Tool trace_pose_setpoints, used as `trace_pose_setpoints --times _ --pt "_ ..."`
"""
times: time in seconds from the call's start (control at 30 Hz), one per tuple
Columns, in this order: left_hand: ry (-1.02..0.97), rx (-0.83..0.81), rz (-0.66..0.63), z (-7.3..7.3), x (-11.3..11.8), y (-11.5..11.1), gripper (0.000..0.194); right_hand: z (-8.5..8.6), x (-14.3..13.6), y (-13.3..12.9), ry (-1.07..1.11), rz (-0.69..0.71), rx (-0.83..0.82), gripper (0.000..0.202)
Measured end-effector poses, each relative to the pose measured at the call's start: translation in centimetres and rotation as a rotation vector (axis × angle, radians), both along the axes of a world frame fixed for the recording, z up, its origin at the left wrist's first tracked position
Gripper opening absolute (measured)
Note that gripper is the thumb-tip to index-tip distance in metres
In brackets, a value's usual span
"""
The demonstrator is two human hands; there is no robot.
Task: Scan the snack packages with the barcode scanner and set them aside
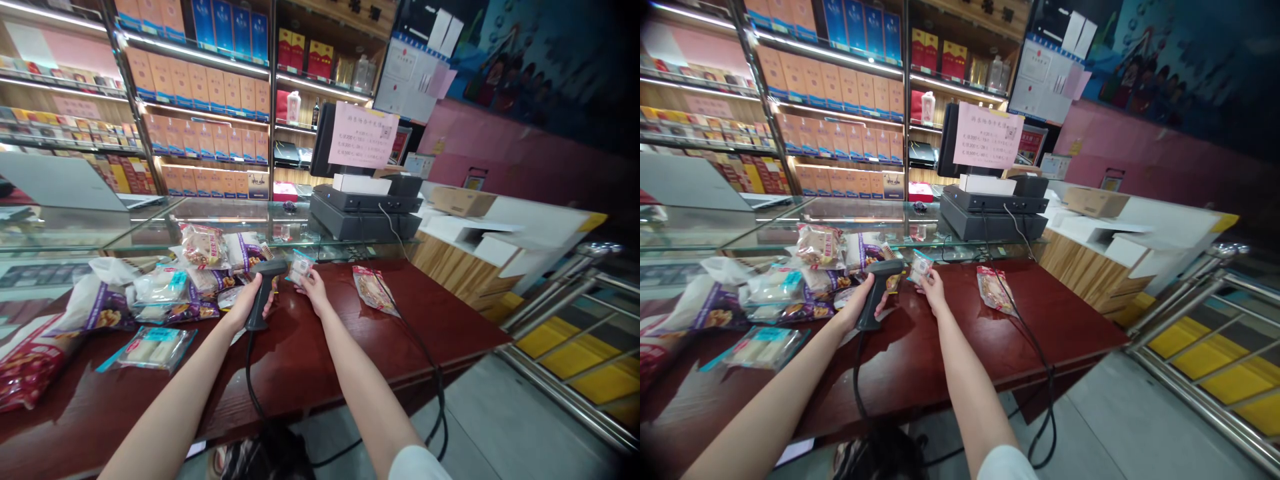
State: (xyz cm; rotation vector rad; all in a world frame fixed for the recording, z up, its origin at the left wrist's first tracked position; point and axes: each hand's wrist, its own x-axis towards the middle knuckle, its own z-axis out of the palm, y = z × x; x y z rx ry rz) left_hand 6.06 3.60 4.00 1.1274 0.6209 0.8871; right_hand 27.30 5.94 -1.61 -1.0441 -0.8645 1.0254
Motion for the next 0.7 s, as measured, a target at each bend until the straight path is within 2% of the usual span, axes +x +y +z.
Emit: trace_pose_setpoints --times 0.33,0.4,0.47,0.57,0.63,0.7 --pt "0.023 0.037 0.009 0.4 0.1 -0.4 0.065 -0.3 -0.3 0.0 -0.069 0.007 0.043 0.041" --pt "0.003 0.036 0.001 0.4 0.0 -0.4 0.065 -0.2 -0.1 0.1 -0.123 -0.034 0.064 0.039" --pt "-0.012 0.041 0.008 0.5 -0.3 -0.3 0.064 0.3 0.6 -0.1 -0.268 -0.158 0.106 0.035" --pt "-0.009 0.053 0.026 0.7 -0.7 0.0 0.067 1.4 2.5 -1.1 -0.603 -0.453 0.13 0.031" --pt "-0.031 0.065 0.06 0.9 -1.0 0.2 0.067 2.0 3.9 -2.1 -0.819 -0.632 0.046 0.033" --pt "-0.067 0.091 0.107 1.3 -1.4 0.3 0.065 2.3 4.8 -3.0 -0.986 -0.746 -0.099 0.036"
